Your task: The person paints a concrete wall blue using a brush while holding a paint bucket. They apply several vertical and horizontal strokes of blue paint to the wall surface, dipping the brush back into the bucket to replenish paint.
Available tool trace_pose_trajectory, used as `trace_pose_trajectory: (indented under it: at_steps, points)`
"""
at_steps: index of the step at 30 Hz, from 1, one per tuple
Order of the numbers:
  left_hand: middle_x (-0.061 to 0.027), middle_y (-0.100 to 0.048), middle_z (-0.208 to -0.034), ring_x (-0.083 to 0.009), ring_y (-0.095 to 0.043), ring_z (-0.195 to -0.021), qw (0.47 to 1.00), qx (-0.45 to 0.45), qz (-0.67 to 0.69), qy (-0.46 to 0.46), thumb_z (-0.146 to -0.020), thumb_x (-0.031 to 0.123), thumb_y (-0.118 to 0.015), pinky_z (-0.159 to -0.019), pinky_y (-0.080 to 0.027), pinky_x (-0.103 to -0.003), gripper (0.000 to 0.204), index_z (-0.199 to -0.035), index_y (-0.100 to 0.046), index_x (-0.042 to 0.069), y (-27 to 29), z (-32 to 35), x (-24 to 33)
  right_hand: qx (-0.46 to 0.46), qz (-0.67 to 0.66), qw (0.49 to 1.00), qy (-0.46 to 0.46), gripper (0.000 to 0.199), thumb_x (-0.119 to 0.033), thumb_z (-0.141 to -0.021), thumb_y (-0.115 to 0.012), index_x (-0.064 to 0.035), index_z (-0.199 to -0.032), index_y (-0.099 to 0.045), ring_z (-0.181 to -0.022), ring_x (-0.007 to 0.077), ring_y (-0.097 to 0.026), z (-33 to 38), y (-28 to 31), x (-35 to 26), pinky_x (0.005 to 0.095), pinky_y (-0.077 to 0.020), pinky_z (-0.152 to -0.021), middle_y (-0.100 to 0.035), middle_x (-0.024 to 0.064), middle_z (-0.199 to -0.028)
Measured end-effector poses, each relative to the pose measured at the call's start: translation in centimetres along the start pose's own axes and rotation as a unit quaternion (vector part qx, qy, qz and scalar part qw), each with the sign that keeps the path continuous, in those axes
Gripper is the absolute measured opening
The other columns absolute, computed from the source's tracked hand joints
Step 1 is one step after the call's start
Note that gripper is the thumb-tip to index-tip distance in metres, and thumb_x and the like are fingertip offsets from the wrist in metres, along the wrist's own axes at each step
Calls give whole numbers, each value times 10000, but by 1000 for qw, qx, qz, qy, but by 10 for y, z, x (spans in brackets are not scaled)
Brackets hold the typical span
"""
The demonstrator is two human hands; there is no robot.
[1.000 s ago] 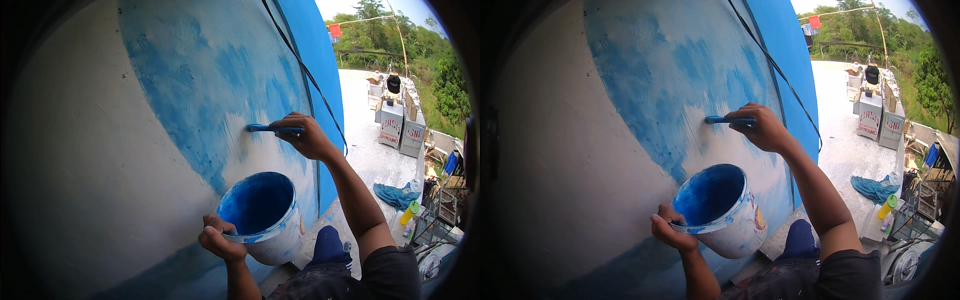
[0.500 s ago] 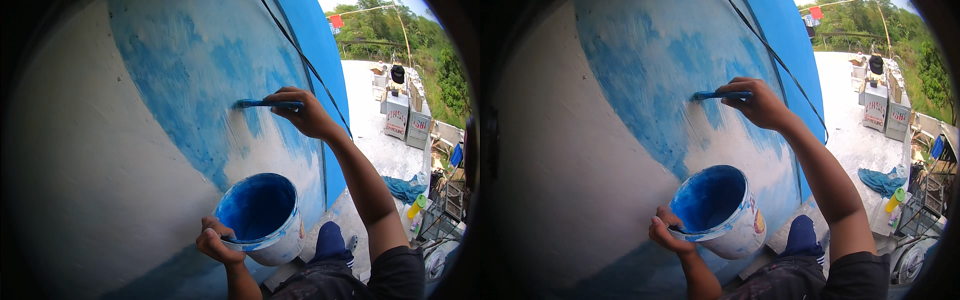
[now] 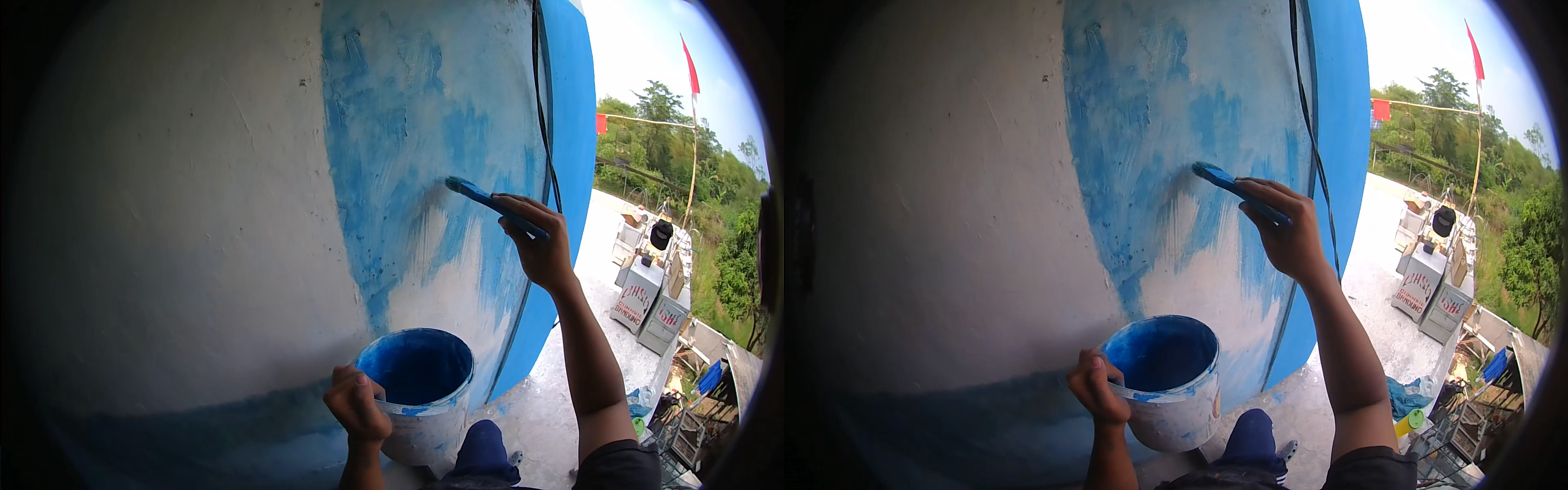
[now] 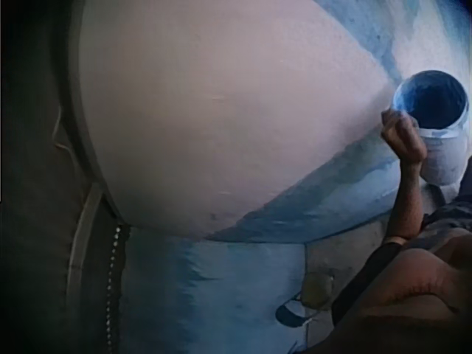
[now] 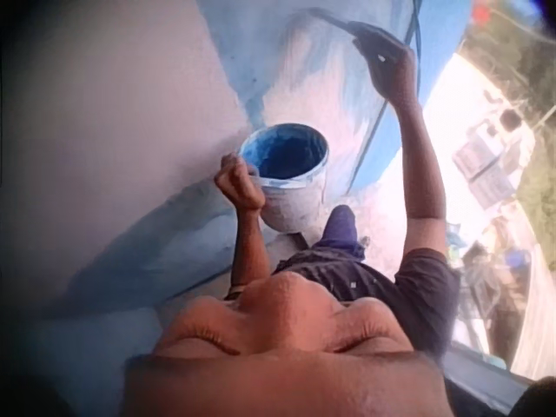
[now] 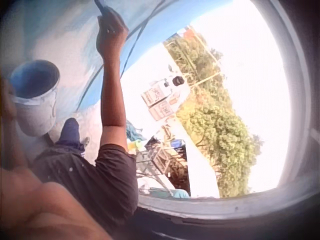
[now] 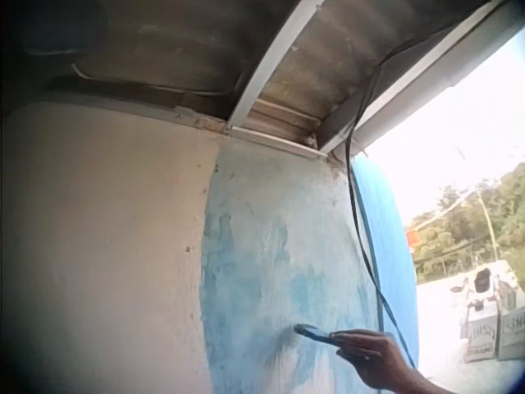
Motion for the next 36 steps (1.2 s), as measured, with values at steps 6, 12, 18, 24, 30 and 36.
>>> trace_pose_trajectory:
  at_steps: [6,12,18,24,30,36]
  points:
    - [-74,-499,-558,-175,-468,-531,993,-7,-52,-105,-1071,151,-432,-651,-428,-375,198,-1065,-575,15,19,30,-21,-150,-8,988,-39,344,-7,-925,-785,-59,-1264,-776,-1067,374,-780,103,-72,12,425,-635,-874,-770,193,-1247]
    - [-59,-528,-570,-181,-469,-509,998,-27,-8,-63,-1034,117,-443,-658,-415,-384,220,-1187,-565,14,9,27,-13,-274,-9,961,-43,294,40,-919,-775,-42,-1199,-804,-1030,356,-791,86,-49,20,413,-648,-852,-790,181,-1197]
    - [-50,-510,-591,-166,-464,-512,982,-7,-62,-176,-1056,116,-427,-599,-429,-349,419,-1468,-501,95,4,37,-21,52,-36,998,-30,302,-70,-1054,-657,-98,-1343,-742,-1063,259,-787,-2,-10,34,378,-672,-839,-767,163,-1274]
    - [-59,-506,-558,-194,-437,-496,993,9,-31,-110,-1047,129,-431,-658,-462,-385,256,-1242,-583,62,13,53,-35,-160,5,987,10,355,16,-913,-790,-64,-1259,-767,-1097,362,-776,100,-77,11,403,-640,-888,-760,172,-1289]
    - [-64,-483,-478,-218,-440,-477,999,18,9,41,-984,167,-462,-677,-425,-405,383,-625,-519,47,10,55,-26,-246,-19,966,-77,297,28,-924,-775,-41,-1212,-798,-1027,314,-794,52,-56,11,393,-641,-832,-794,164,-1204]
    - [-63,-455,-474,-204,-408,-481,997,62,-10,37,-978,192,-478,-675,-401,-391,417,-587,-489,48,29,81,-50,99,48,992,68,315,20,-996,-686,-65,-1289,-765,-1252,309,-718,2,-44,22,428,-595,-1035,-760,171,-1290]
Point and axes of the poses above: each hand's wrist, its own z-axis away from the middle knuckle, its own y-axis out of the back of the hand, x = y × z, the point moved 2 cm from there along -z, towards the middle knuckle
